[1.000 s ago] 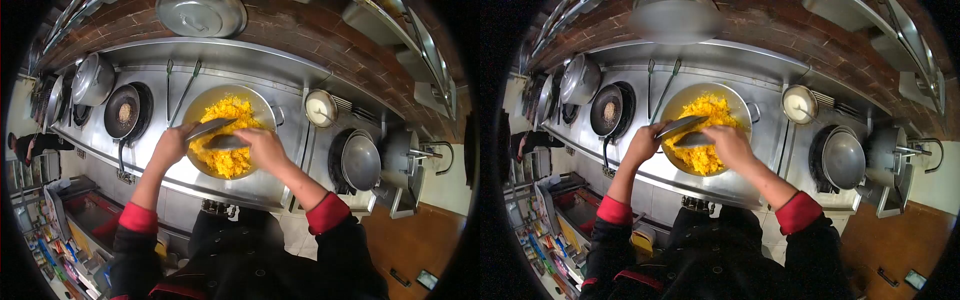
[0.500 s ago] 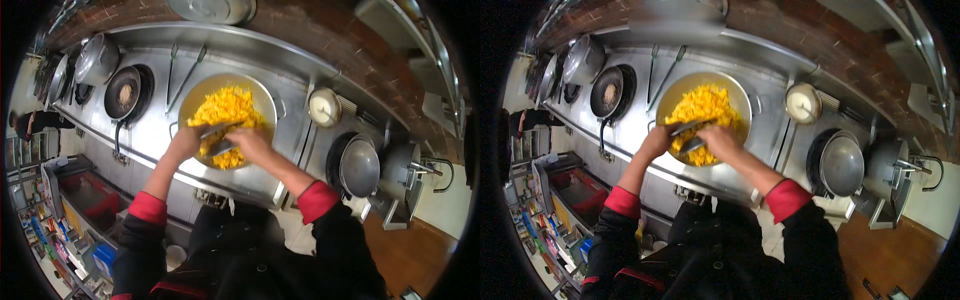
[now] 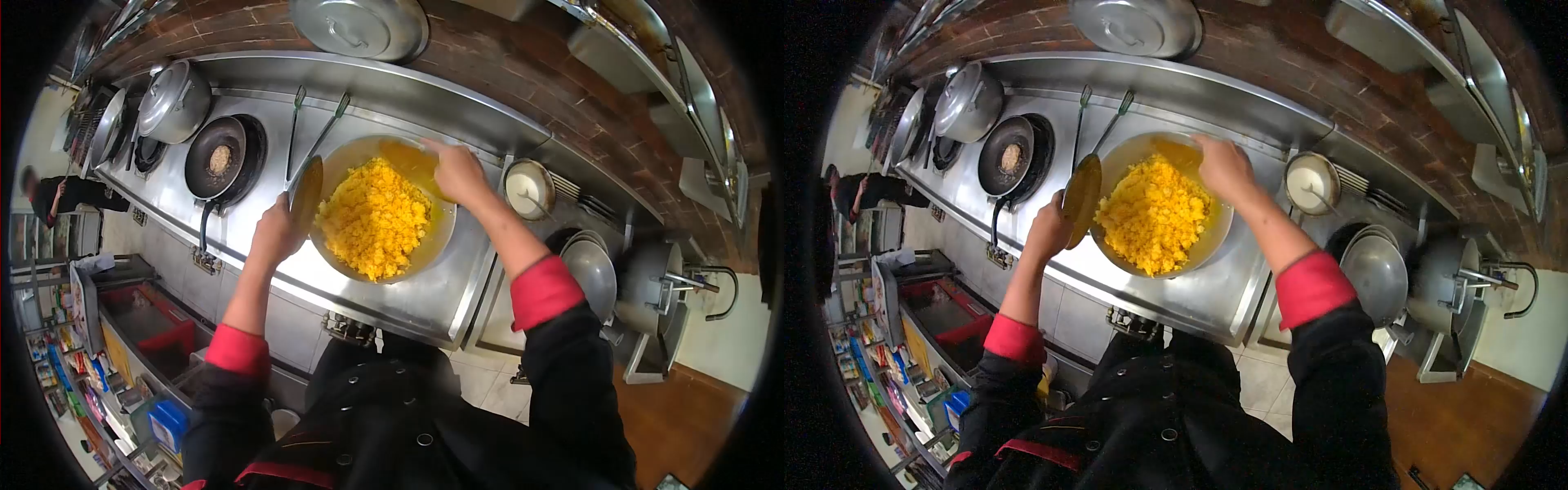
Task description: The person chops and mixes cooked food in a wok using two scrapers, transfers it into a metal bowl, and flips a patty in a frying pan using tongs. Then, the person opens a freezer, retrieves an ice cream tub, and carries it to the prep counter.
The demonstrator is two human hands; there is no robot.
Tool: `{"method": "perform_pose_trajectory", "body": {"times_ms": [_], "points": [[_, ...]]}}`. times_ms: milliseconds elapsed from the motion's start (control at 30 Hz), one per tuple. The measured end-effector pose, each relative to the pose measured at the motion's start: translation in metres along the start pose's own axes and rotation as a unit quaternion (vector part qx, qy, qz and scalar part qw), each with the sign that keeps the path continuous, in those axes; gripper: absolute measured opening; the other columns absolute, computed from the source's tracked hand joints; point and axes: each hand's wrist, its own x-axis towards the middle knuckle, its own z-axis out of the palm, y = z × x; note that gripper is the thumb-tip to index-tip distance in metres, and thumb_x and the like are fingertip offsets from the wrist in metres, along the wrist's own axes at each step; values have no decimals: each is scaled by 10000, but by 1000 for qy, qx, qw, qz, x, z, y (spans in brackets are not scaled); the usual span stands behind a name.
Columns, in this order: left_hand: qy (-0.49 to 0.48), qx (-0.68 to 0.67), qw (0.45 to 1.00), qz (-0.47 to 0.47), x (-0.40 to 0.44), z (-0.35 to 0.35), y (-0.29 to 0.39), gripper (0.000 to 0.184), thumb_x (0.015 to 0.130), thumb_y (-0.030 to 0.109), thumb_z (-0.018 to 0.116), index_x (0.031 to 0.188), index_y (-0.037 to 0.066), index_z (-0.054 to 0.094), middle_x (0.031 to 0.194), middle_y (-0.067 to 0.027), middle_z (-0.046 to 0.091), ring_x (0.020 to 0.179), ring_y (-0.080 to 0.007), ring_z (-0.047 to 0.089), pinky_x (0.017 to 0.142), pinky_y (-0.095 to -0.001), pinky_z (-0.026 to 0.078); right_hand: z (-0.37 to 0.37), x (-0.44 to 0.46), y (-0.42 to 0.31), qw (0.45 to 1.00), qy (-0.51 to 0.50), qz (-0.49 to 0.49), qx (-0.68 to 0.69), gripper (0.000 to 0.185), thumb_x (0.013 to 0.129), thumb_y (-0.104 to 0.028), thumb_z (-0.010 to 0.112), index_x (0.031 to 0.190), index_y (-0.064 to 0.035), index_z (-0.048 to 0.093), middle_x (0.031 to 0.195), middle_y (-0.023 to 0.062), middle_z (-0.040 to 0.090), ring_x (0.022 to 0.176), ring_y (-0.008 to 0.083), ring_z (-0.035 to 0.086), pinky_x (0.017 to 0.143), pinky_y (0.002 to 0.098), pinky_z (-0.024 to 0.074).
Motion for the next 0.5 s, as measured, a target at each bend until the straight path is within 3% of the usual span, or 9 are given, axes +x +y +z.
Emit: {"method": "perform_pose_trajectory", "body": {"times_ms": [100,133,200,233,300,367,400,433,500], "points": [[-51,-59,997,-18,45,62,-49,495,897,248,627,1296,-28,531,980,-288,694,914,-411,699,801,-481,556,59,41,47,998,27,64,-13,474,828,6,505,1258,-127,654,1155,234,672,1048,395,656,896,454,523],[-70,-166,983,-45,55,88,-51,460,895,175,586,1296,-43,525,996,-262,698,893,-374,707,756,-470,561,92,47,65,997,22,67,-14,474,828,6,505,1258,-127,654,1155,234,672,1048,395,656,896,454,523],[-92,-373,919,-92,54,117,-34,425,890,72,545,1295,-56,519,1050,-209,691,880,-292,703,688,-437,570,138,56,94,964,-62,228,119,427,855,-22,485,1235,-102,661,1155,224,677,1030,380,670,854,445,526],[-97,-468,872,-107,53,122,-19,419,887,41,545,1294,-54,520,1088,-182,680,888,-247,691,665,-415,574,134,56,92,965,-59,228,114,427,855,-22,485,1235,-102,661,1155,224,677,1030,380,670,854,445,526],[-119,-528,837,-79,54,127,-17,428,878,-11,541,1303,-46,513,1167,-176,654,945,-248,680,734,-378,568,126,36,79,978,-62,109,169,398,860,-35,497,1216,-84,668,1121,223,691,992,362,685,833,430,525],[-50,-354,933,49,62,144,-38,521,862,66,607,1352,-33,463,1150,-267,659,1006,-368,685,852,-424,547,54,6,9,982,-92,102,126,438,848,2,495,1231,-117,672,1107,200,701,968,349,690,834,392,525],[-58,-351,934,24,49,118,-22,555,833,24,630,1360,-24,460,1144,-275,654,1082,-410,643,932,-420,501,28,-3,-17,986,-107,94,89,485,837,38,493,1245,-149,676,1094,176,711,943,336,694,834,355,525],[-60,-353,933,23,39,93,-14,555,833,24,630,1360,-24,460,1144,-275,654,1082,-410,643,932,-420,501,25,-8,-19,986,-109,96,87,485,837,38,493,1245,-149,676,1094,176,711,943,336,694,834,355,525],[18,-294,941,168,22,58,-2,568,829,11,630,1370,-19,457,1130,-269,662,1088,-413,638,923,-426,508,19,-15,-18,971,64,-134,185,583,803,140,468,1264,-148,676,1097,165,729,986,197,717,861,294,531]]}}
